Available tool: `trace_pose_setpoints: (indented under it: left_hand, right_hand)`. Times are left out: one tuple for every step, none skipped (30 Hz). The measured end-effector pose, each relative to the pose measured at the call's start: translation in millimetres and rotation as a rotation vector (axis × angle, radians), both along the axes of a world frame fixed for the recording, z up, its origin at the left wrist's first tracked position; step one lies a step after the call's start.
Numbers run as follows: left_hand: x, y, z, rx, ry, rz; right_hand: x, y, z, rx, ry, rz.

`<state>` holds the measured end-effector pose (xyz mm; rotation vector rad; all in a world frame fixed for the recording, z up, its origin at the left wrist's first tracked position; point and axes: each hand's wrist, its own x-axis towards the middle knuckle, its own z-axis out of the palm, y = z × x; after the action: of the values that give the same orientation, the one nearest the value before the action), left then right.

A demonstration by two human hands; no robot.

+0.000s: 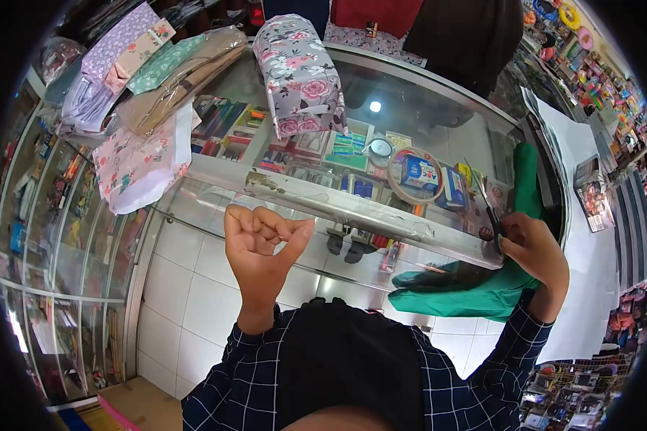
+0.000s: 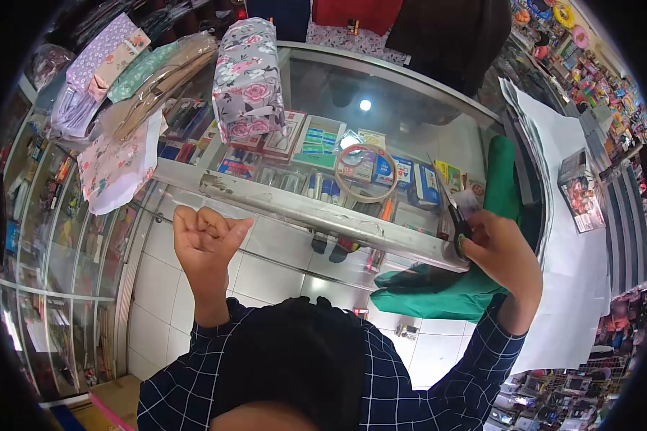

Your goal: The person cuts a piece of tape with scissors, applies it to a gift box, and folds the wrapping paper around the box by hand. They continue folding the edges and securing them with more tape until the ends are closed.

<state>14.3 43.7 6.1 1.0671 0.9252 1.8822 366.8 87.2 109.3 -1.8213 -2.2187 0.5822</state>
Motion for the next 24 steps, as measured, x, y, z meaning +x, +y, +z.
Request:
trace_pose_setpoints:
  left_hand:
    - [0, 0, 0, 0.009, -0.004, 0.004]
    - [1, 0, 0, 0.014, -0.015, 0.011]
    - [3, 1, 0, 0.021, -0.025, 0.019]
    - [4, 2, 0, 0.032, -0.036, 0.028]
    - [5, 3, 1, 0.031, -0.034, 0.034]
    - [6, 3, 3, 0.032, -0.031, 0.043]
    - [7, 3, 5, 0.031, -0.029, 0.051]
    - [7, 4, 6, 0.026, -0.032, 0.054]
    - [7, 4, 8, 0.02, -0.032, 0.054]
    - [8, 5, 9, 0.012, -0.031, 0.052]
    - [8, 5, 10, 0.012, -0.026, 0.064]
    - [8, 5, 11, 0.012, -0.02, 0.074]
    - [8, 6, 12, 0.012, -0.015, 0.083]
    - [9, 6, 13, 0.018, -0.022, 0.089]
    - [9, 6, 13, 0.023, -0.028, 0.095]
    - [9, 6, 14, 0.03, -0.035, 0.104]
    - [9, 6, 14, 0.027, -0.036, 0.107]
    - [9, 6, 14, 0.024, -0.038, 0.112]
    - [9, 6, 13, 0.021, -0.039, 0.116]
    - [9, 6, 13, 0.024, -0.039, 0.121]
    - [9, 6, 13, 0.028, -0.04, 0.127]
    - [9, 7, 13, 0.031, -0.042, 0.133]
    - [9, 7, 12, 0.027, -0.037, 0.143]
    - [9, 7, 11, 0.022, -0.031, 0.152]
  right_hand:
    - [-2, -5, 2, -0.111, 0.17, -0.055]
    - [-6, -14, 7, -0.222, 0.339, -0.108]
    - [-10, -22, 8, -0.33, 0.508, -0.159]
    - [-9, -32, 1, -0.346, 0.634, -0.08]
    - [-8, -44, -9, -0.363, 0.758, 0.002]
    - [-17, -57, -22, -0.355, 0.908, -0.03]
    - [-25, -64, -18, -0.459, 0.804, 0.009]
    - [-25, -67, -38, -0.516, 0.862, 0.099]
    - [-36, -71, -45, -0.595, 0.955, 0.114]
    - [-42, -65, -53, -0.586, 0.904, 0.334]
    - [-50, -61, -58, -0.622, 0.903, 0.425]
    - [-56, -57, -63, -0.655, 0.902, 0.513]
    - [-59, -52, -66, -0.683, 0.889, 0.618]
    - [-62, -48, -70, -0.709, 0.873, 0.724]
    - [-65, -49, -80, -0.792, 0.938, 0.734]
    - [-70, -46, -84, -0.787, 0.852, 0.798]
    - [-78, -46, -87, -0.786, 0.863, 0.77]
    - [-87, -46, -89, -0.786, 0.875, 0.742]
    - [-94, -47, -95, -0.792, 0.946, 0.667]
    - [-100, -49, -102, -0.797, 1.015, 0.59]
    - [-104, -49, -106, -0.801, 1.082, 0.512]
    - [-107, -49, -107, -0.793, 1.092, 0.484]
    - [-109, -49, -108, -0.785, 1.102, 0.455]
    - [-112, -49, -108, -0.778, 1.112, 0.427]
